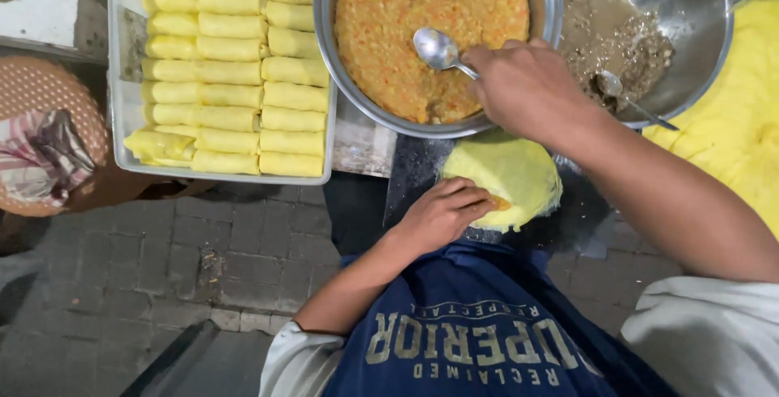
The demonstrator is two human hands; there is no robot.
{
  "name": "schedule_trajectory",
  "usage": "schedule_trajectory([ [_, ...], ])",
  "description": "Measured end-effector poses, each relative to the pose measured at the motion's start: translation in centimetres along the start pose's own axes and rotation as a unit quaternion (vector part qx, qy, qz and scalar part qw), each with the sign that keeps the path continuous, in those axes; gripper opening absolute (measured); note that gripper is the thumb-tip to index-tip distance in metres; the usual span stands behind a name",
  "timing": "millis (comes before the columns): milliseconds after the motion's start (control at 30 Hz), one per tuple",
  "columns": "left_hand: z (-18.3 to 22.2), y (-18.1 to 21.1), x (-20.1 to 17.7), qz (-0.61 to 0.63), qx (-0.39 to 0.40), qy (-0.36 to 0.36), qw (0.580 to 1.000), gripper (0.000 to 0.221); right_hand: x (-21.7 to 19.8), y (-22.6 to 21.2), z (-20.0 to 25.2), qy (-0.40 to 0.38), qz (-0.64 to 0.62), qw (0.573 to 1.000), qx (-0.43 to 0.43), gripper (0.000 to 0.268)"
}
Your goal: Assembling spring rolls by placing two types of filling onto a wrapper and rolling it tightly, then placing it on a tray.
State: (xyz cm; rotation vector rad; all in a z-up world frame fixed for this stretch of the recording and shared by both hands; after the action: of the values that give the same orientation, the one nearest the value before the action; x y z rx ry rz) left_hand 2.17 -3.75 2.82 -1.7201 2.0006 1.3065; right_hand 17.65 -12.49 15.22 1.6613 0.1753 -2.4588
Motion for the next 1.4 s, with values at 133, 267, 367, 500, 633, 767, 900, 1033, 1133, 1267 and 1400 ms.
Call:
schedule_trajectory([
  [133, 0.8, -0.4, 0.7, 0.005, -0.005, 0.003, 1.000, 0.034, -1.7, 1.1, 1.1, 0.087, -0.004, 0.992, -0.087, 0.029],
  [267, 1.0, -0.6, 0.5, 0.030, -0.027, -0.023, 0.999, 0.038, -2.9, 1.5, 4.6, 0.135, 0.196, 0.964, -0.117, 0.067],
  [367, 1.3, -0.9, 0.8, 0.047, -0.036, 0.009, 0.998, 0.033, -2.2, 1.5, 5.9, 0.186, 0.366, 0.900, -0.148, 0.047],
  [500, 0.8, -0.8, 0.2, 0.027, -0.032, 0.020, 0.999, 0.026, -1.5, 1.2, 6.0, 0.209, 0.382, 0.887, -0.151, 0.036],
  [633, 0.7, -0.9, -0.2, 0.025, -0.035, 0.035, 0.998, 0.024, -0.2, 0.4, 6.4, 0.242, 0.385, 0.878, -0.147, 0.034],
  [767, 0.6, -0.9, -0.2, 0.021, -0.034, 0.029, 0.999, 0.020, 0.5, 0.2, 6.4, 0.192, 0.364, 0.894, -0.180, 0.038],
  [900, 0.8, -0.9, 0.0, 0.022, -0.033, 0.041, 0.998, 0.018, 0.1, -0.1, 6.1, 0.149, 0.366, 0.895, -0.207, 0.043],
  [1033, 1.5, -1.0, 1.0, 0.021, -0.031, 0.033, 0.999, 0.026, -1.1, -0.7, 5.9, 0.029, 0.376, 0.904, -0.203, 0.052],
  [1133, 1.1, -0.9, 0.6, 0.018, -0.031, 0.040, 0.999, 0.023, -3.0, -0.2, 4.5, -0.144, 0.309, 0.934, -0.107, 0.059],
  [1267, 1.0, -0.7, -0.2, 0.033, -0.008, 0.046, 0.998, 0.035, -3.9, 2.9, 4.8, -0.169, 0.139, 0.976, 0.018, 0.064],
  [1400, 0.4, -0.3, -2.8, 0.082, -0.007, 0.160, 0.984, 0.015, -0.8, 6.3, 9.9, 0.076, 0.034, 0.990, -0.111, 0.035],
])
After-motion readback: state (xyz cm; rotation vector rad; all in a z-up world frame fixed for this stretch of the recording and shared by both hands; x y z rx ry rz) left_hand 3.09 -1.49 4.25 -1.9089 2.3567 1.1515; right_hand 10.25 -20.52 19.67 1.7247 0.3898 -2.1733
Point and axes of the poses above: each hand's wrist, its own z-axis away from the middle knuckle, its own x-axis out of the palm, y = z × x, the point moved 5 cm from there along -z, towards the middle knuckle, and after that the axes turned 12 degrees about x, right-handed, at the moved point
